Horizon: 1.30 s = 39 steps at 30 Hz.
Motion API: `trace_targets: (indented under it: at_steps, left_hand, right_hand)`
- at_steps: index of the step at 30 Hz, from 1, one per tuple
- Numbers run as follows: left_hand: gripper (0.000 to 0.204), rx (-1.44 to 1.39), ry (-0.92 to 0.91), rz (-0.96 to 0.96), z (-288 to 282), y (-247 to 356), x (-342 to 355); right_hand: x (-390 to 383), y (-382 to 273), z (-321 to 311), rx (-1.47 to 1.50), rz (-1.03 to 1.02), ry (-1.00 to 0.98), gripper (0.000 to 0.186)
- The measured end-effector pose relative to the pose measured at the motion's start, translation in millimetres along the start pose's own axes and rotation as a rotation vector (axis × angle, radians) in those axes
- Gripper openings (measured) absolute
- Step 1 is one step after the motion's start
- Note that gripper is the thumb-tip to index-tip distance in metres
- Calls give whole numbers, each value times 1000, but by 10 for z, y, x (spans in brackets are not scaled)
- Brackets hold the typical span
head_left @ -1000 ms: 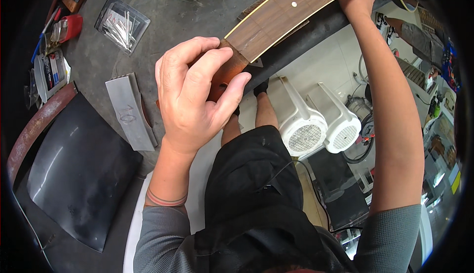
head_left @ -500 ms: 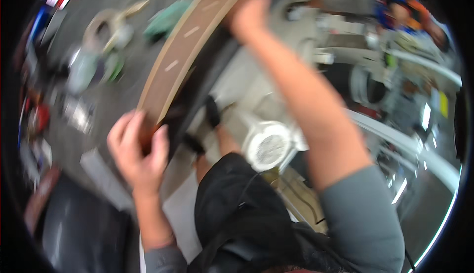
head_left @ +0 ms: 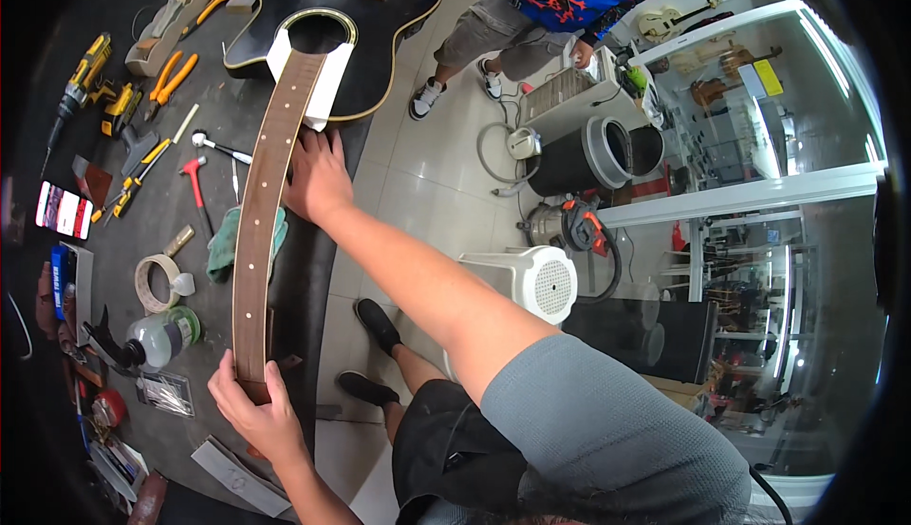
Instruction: The person applies masking tape to the guitar neck, then sands the fretboard with a sanding block. They apply glue to the fret slots using a small bottle and insert fret wire into the slots. The person continues sanding and applying glue to different sections of the neck.
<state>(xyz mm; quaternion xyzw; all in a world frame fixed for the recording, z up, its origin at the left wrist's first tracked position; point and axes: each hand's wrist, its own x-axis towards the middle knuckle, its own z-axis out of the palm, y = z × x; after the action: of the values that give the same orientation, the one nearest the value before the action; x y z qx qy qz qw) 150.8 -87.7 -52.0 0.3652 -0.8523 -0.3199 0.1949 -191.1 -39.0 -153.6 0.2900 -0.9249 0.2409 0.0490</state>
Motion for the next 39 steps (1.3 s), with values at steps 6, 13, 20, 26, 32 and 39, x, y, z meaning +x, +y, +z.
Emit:
trace_targets:
  at_steps: [6, 13, 20, 26, 32, 39]
  left_hand:
    - [49, 207, 194, 233, -18, 99, -49]
    - [42, -133, -469, 623, 691, 398, -128]
    - [66, 77, -469, 558, 1422, 303, 391]
    - [74, 229, -409, 451, 1442, 267, 417]
    - [79, 338, -412, 543, 1574, 194, 430]
    - [76, 335, -425, 561, 1596, 194, 545]
  right_hand:
    - [0, -6, -33, 14, -7, 12, 60]
    - [45, -21, -90, 28, -19, 4, 58]
    - [56, 54, -147, 111, 12, -27, 56]
    - [118, 17, -251, 172, 40, -147, 55]
    - [89, 112, -173, 249, 42, -101, 54]
    - [100, 139, -194, 304, 29, -131, 52]
